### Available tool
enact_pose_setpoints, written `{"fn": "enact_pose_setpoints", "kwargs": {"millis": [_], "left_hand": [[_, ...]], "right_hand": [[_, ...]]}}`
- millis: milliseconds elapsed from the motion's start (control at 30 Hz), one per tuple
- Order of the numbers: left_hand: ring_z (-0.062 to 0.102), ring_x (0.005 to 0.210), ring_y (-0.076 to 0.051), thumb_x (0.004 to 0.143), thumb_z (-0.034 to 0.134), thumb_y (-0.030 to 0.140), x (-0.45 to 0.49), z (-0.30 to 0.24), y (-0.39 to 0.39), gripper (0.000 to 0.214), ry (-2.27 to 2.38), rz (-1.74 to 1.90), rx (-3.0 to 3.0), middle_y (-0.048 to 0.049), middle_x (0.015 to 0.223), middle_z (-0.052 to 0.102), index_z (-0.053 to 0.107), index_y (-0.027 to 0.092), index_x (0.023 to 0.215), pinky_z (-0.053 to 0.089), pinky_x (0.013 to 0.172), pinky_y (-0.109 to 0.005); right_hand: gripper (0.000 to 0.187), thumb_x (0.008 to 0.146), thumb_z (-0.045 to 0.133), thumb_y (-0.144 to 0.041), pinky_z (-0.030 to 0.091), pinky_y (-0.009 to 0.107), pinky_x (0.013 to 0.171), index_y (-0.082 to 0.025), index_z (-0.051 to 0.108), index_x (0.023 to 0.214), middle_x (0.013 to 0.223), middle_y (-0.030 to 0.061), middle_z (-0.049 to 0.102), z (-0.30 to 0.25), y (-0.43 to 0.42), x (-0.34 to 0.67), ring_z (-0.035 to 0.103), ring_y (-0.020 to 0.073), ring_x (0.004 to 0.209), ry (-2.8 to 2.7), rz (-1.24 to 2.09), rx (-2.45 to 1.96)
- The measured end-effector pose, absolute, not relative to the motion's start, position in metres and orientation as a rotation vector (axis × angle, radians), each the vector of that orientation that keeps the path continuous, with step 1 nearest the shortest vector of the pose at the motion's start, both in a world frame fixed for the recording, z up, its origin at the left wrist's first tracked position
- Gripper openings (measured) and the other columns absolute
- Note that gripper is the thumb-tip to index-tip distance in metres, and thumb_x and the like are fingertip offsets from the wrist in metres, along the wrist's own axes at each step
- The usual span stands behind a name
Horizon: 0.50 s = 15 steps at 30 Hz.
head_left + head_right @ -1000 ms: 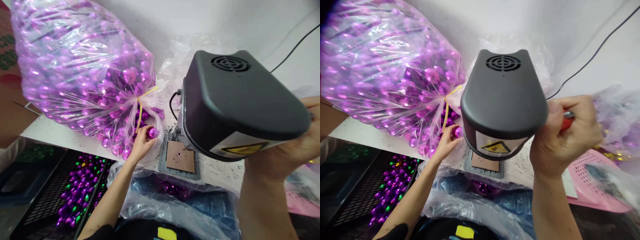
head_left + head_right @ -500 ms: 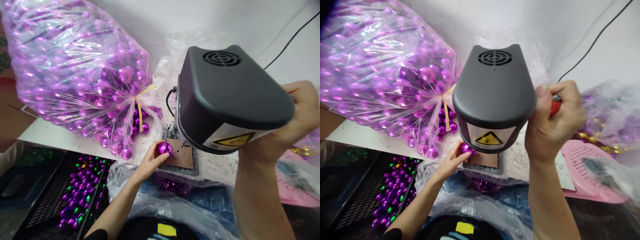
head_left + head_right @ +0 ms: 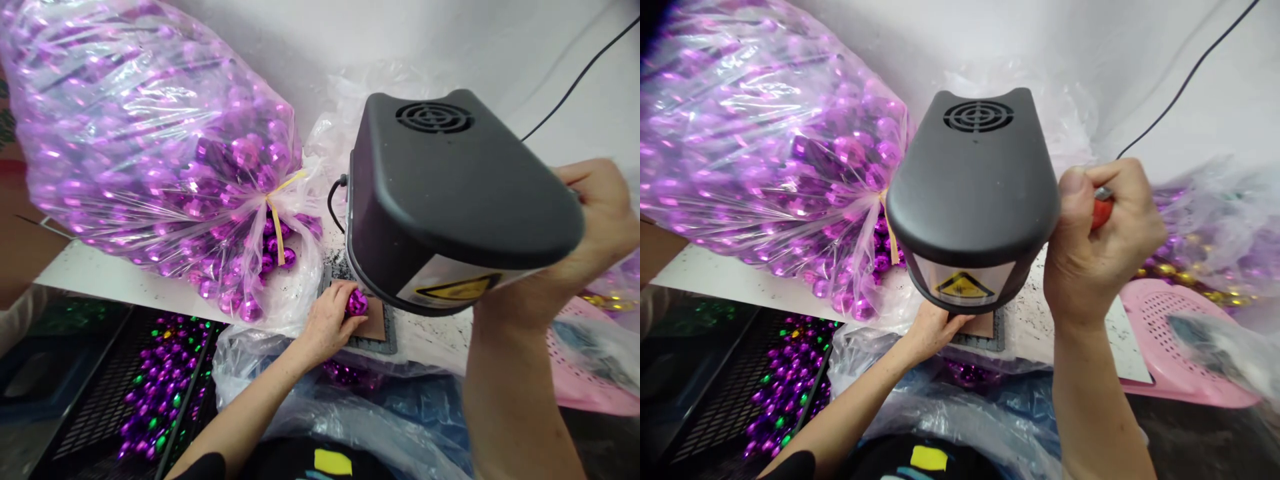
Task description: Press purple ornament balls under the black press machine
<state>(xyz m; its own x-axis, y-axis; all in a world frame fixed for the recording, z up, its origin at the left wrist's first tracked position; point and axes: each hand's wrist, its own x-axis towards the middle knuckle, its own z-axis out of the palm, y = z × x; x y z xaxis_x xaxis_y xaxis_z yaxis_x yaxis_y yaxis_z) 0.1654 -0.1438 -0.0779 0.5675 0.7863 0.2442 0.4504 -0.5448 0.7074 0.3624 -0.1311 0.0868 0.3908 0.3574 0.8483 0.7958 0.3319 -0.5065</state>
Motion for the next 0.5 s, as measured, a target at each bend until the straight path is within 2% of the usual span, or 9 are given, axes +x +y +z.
{"fn": "enact_pose_setpoints", "kwargs": {"millis": [233,500], "left_hand": [[0.059,0.119,-0.032,0.08,0.079,0.033,0.183,-0.091,-0.139,0.044,1.144,0.772,2.095,-0.0096,0.122,0.066,0.064,0.025,0.121,0.047,0.107,-0.054],[0.057,0.123,-0.032,0.08,0.075,0.028,0.181,-0.085,-0.142,0.037,1.067,0.76,1.971,-0.0083,0.119,0.069,0.066,0.025,0.116,0.036,0.118,-0.058]], "right_hand": [[0.033,0.098,0.049,-0.035,0.027,0.02,0.064,-0.01,0.053,0.077,0.068,-0.0042,0.041,0.087,-0.133,0.364,0.037,-0.0005,0.067,-1.207,-0.399,-1.276],[0.037,0.099,0.048,-0.042,0.029,0.02,0.062,-0.011,0.054,0.078,0.069,-0.0032,0.04,0.088,-0.139,0.357,0.036,0.0008,0.066,-1.198,-0.43,-1.276]]}}
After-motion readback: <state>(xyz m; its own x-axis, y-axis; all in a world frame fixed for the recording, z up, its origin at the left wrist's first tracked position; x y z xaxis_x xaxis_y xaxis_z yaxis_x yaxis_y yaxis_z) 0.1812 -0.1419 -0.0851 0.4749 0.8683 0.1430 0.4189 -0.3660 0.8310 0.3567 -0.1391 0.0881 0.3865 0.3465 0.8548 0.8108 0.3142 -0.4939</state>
